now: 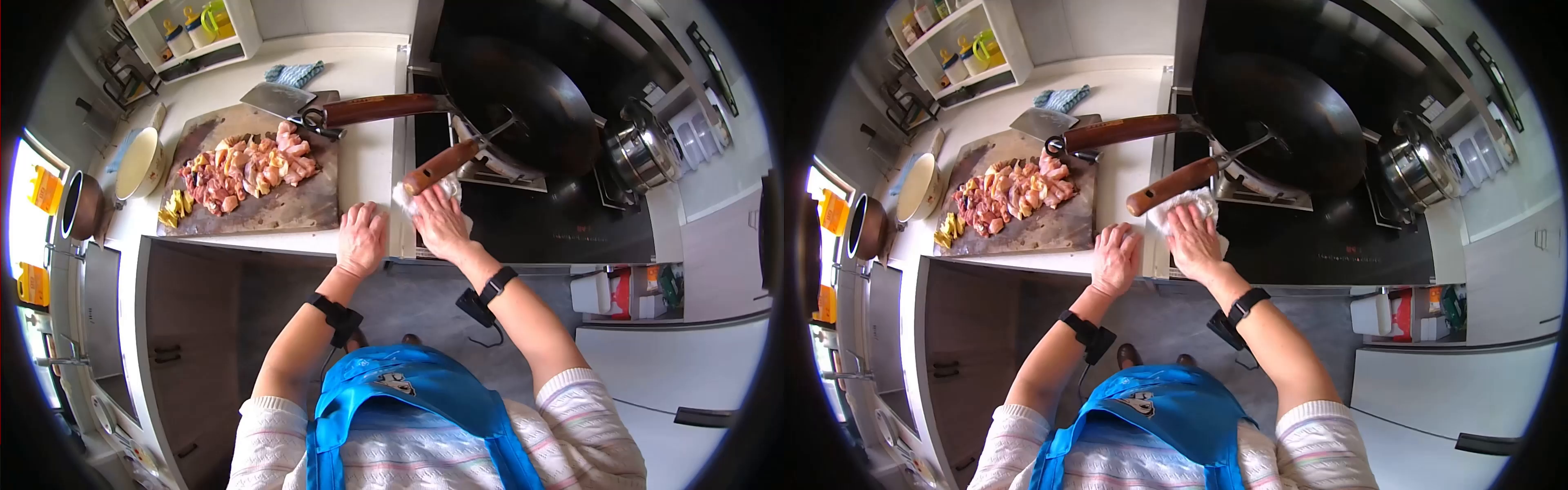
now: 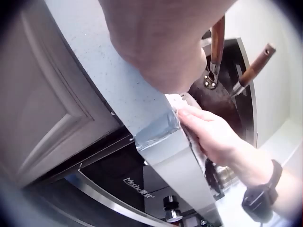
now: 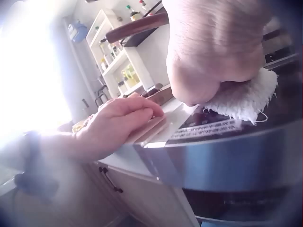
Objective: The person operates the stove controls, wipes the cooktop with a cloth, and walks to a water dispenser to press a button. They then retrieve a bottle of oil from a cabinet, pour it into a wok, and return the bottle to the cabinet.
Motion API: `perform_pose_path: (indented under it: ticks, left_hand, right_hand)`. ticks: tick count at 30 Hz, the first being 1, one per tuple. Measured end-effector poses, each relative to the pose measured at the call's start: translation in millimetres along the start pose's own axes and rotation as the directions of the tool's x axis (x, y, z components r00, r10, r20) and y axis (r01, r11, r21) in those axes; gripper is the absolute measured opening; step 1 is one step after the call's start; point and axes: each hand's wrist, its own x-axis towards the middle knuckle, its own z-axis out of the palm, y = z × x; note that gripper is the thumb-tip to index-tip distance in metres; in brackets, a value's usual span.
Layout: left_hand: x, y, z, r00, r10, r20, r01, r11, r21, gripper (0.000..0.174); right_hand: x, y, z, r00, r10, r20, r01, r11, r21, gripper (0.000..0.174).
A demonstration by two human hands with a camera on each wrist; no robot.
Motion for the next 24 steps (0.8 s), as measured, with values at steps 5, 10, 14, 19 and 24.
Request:
perform_pose_path:
  ticks: [5,10,14,19,24]
  left_hand:
    - [2,-3,-5,0.999,-0.007,0.046,0.008,1.0,-0.029,0.025]
    - [2,-3,-6,1.0,0.002,0.028,-0.001,0.998,-0.061,0.027]
    - [1,-5,-4,1.0,0.005,-0.007,-0.006,0.998,-0.061,0.026]
    - [-1,-7,-1,0.999,0.021,-0.033,-0.023,0.998,-0.059,0.021]
    - [-1,-5,-3,0.999,0.019,-0.039,-0.021,0.998,-0.06,0.02]
  right_hand:
    - [81,13,19,0.993,0.033,-0.111,-0.042,0.996,-0.079,0.05]
    - [134,24,5,0.978,0.184,0.1,-0.186,0.983,0.01,0.056]
    - [112,16,3,0.989,0.102,0.104,-0.101,0.995,-0.021,0.052]
    - [3,-5,0,0.993,-0.108,-0.042,0.11,0.992,0.061,0.047]
    - [-70,20,-12,0.99,-0.059,-0.13,0.069,0.995,0.075,0.041]
